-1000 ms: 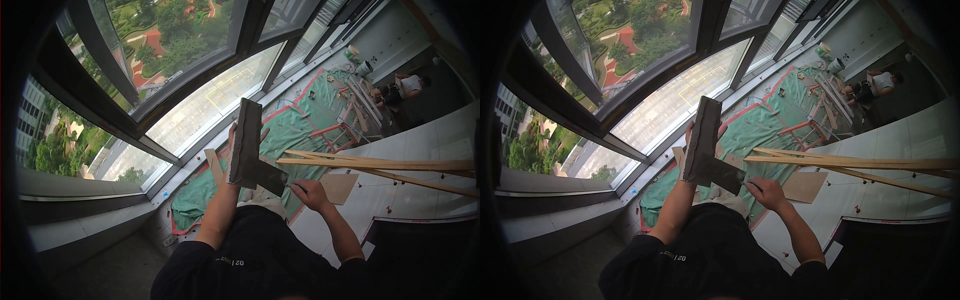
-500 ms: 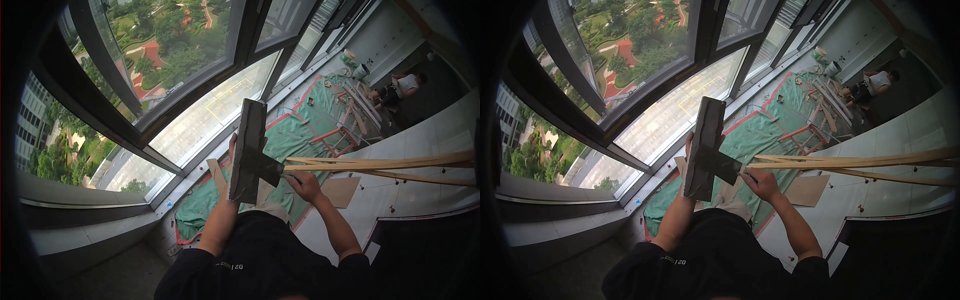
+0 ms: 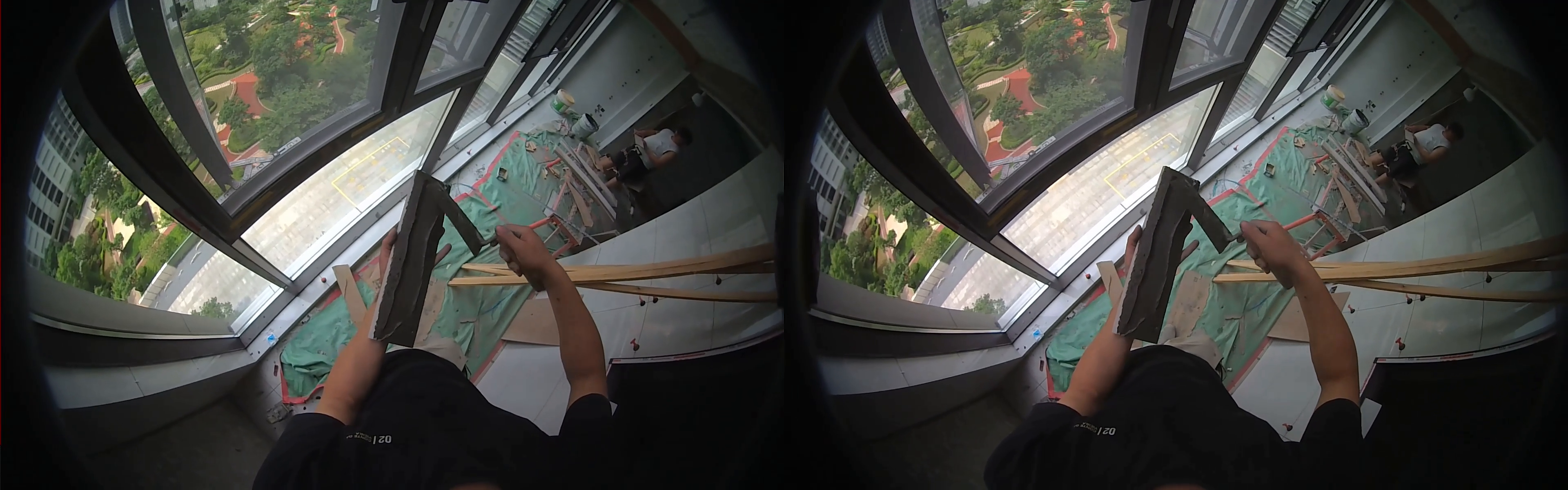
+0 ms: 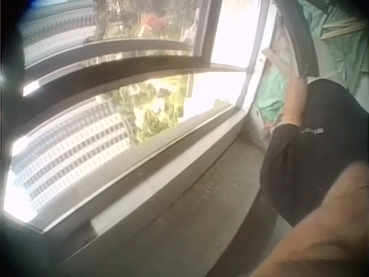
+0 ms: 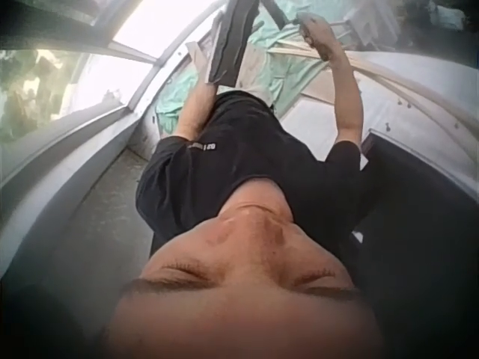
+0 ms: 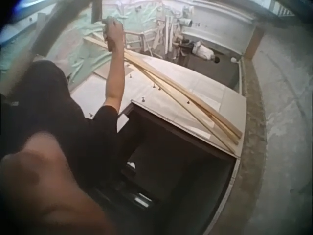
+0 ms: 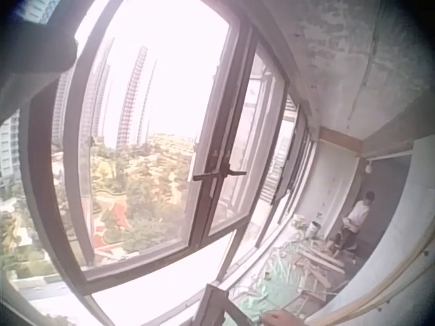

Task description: Cutting a tile with a grinder and applying mortar to install it on a wall.

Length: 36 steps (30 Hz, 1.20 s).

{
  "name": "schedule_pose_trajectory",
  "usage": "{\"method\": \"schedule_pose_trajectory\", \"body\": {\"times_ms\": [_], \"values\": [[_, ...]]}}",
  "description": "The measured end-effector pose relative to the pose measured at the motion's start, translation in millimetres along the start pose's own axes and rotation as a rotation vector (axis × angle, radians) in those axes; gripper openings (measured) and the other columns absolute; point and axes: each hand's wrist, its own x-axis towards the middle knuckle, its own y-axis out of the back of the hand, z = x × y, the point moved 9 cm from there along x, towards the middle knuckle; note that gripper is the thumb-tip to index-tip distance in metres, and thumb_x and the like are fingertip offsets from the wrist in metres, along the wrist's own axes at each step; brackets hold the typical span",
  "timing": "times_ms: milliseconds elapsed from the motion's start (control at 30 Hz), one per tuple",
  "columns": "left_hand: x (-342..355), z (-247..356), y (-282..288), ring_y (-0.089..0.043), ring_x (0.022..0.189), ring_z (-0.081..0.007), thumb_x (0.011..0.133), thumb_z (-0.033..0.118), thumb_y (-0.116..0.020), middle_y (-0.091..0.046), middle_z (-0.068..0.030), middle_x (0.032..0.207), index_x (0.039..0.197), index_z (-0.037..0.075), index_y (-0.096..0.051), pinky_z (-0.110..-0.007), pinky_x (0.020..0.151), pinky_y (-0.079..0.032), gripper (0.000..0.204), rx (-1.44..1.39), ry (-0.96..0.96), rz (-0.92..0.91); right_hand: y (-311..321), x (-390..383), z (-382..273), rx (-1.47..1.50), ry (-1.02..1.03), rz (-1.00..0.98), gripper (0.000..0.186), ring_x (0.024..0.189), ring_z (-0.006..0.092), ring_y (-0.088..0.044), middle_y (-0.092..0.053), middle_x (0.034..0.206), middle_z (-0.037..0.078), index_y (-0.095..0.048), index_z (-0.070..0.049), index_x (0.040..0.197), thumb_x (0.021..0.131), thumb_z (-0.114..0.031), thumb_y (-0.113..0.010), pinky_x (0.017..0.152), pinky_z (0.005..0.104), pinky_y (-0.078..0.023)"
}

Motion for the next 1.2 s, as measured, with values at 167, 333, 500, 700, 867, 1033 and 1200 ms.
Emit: {"method": "schedule_pose_trajectory", "body": {"times_ms": [167, 333, 500, 700, 867, 1033, 1200], "values": [[-3.2, 0.4, 11.9, -0.064, 0.144, -0.0294, 0.114, 0.05, -0.05, -0.067, -0.0159, 0.156, 0.161, 0.007, -0.058, -0.063, 0.136, -0.035, 0.064, 0.026, -0.053, 0.068, -14.5, -3.9, -3.0, -0.122, -0.16, -0.067, 0.038, 0.05, 0.0052, -0.036, -0.043, 0.068, -0.007, -0.055, -0.015, 0.091, 0.118, -0.041, -0.057, 0.044, 0.0266, -0.028], [-7.7, 12.0, 25.3, -0.067, 0.14, -0.0315, 0.114, 0.051, -0.05, -0.068, -0.0161, 0.154, 0.161, 0.008, -0.059, -0.062, 0.134, -0.038, 0.064, -0.005, -0.09, 0.082, -65.5, -61.7, 26.2, -0.2, -0.306, -0.329, 0.037, 0.057, 0.0032, -0.037, -0.041, 0.071, -0.009, -0.066, -0.012, 0.101, 0.118, -0.043, -0.057, 0.048, 0.0259, -0.03], [-9.1, 25.6, 36.2, -0.067, 0.138, -0.0335, 0.114, 0.052, -0.05, -0.069, -0.0178, 0.15, 0.162, 0.008, -0.057, -0.063, 0.131, -0.043, 0.066, 0.034, -0.151, 0.123, -87.7, -80.2, 44.4, -0.463, -0.189, -0.517, 0.038, 0.06, 0.0164, -0.057, -0.057, 0.07, 0.001, -0.071, -0.007, 0.103, 0.117, -0.041, -0.06, 0.056, 0.0353, -0.045], [-6.6, 15.2, 24.9, -0.059, 0.15, -0.035, 0.119, 0.049, -0.034, -0.054, -0.0203, 0.168, 0.172, 0.004, -0.043, -0.064, 0.137, -0.033, 0.07, 0.022, -0.031, -0.023, -67.2, -53.4, -10.7, -1.056, 0.443, -0.118, 0.031, 0.088, 0.0473, -0.073, -0.074, 0.089, 0.022, -0.078, -0.01, 0.108, 0.111, -0.039, -0.067, 0.079, 0.0543, -0.057], [1.8, 21.8, 44.7, -0.061, 0.147, -0.0354, 0.119, 0.047, -0.037, -0.059, -0.0203, 0.164, 0.169, 0.003, -0.046, -0.063, 0.136, -0.036, 0.068, -0.014, -0.128, 0.072, -73.6, -74.8, 28.1, -0.452, -0.257, -0.456, 0.042, 0.067, 0.0106, -0.05, -0.051, 0.069, -0.001, -0.068, -0.001, 0.096, 0.116, -0.038, -0.062, 0.064, 0.033, -0.046], [10.4, 32.5, 69.7, -0.069, 0.131, -0.0344, 0.117, 0.042, -0.043, -0.07, -0.0204, 0.146, 0.153, -0.001, -0.062, -0.061, 0.133, -0.043, 0.059, -0.053, -0.182, 0.061, -95.6, -95.7, 41.5, -0.533, 0.104, -0.561, 0.038, 0.067, 0.0178, -0.059, -0.06, 0.072, 0.006, -0.07, 0.0, 0.099, 0.116, -0.034, -0.063, 0.068, 0.0379, -0.051], [11.1, 49.2, 101.9, -0.07, 0.128, -0.0342, 0.115, 0.044, -0.047, -0.071, -0.0213, 0.141, 0.149, -0.002, -0.063, -0.061, 0.132, -0.043, 0.059, -0.085, -0.217, 0.013, -106.1, -108.8, 38.5, -0.587, 0.319, -0.475, 0.03, 0.073, 0.0286, -0.069, -0.071, 0.081, 0.014, -0.076, -0.003, 0.106, 0.113, -0.03, -0.067, 0.073, 0.041, -0.054]]}}
